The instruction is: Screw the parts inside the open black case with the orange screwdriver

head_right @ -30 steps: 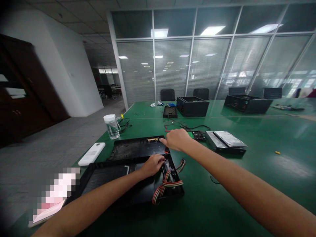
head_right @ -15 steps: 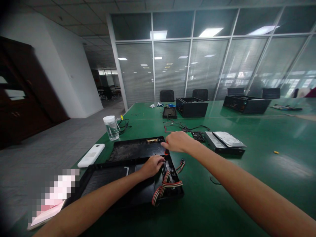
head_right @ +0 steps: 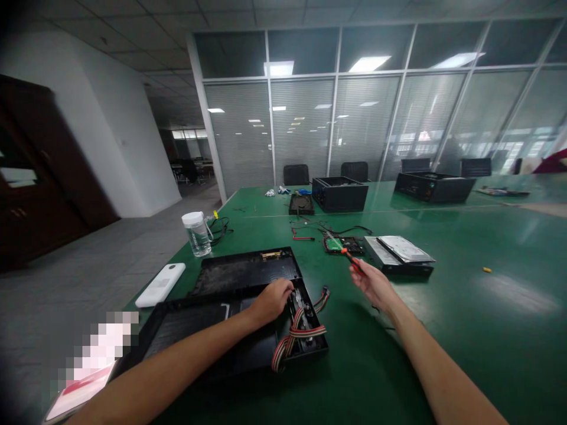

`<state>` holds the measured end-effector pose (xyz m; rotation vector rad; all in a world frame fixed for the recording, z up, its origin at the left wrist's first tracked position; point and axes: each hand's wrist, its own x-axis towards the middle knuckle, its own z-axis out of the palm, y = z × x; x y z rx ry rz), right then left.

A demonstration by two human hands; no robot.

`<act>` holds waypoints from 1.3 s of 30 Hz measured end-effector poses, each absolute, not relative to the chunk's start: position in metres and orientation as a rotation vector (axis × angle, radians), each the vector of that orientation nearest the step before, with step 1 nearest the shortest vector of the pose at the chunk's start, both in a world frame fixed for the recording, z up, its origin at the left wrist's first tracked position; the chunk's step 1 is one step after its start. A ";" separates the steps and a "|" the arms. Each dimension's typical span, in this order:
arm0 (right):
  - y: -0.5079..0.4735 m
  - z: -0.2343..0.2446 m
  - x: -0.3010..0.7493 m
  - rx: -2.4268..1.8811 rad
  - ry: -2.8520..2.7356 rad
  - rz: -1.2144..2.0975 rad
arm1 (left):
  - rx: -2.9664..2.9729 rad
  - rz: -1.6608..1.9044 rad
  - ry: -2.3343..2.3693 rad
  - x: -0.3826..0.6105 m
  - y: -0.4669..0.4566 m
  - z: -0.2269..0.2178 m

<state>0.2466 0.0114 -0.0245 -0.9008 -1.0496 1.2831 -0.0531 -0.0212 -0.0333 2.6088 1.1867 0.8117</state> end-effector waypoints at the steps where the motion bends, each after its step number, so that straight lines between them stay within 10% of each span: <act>1: 0.011 -0.026 0.247 -0.849 -1.017 1.286 | 2.619 0.807 1.151 -0.055 -0.021 -0.026; 12: -0.069 0.019 0.180 -0.931 -2.293 0.437 | 1.993 -0.379 1.248 -0.098 -0.017 0.027; 31: -0.187 -0.050 0.226 -1.224 -2.543 -0.055 | 2.892 -0.084 1.127 -0.134 0.022 0.006; 39: -0.138 -0.033 0.192 -1.276 -2.564 -0.125 | 2.966 0.112 1.003 -0.138 -0.032 0.099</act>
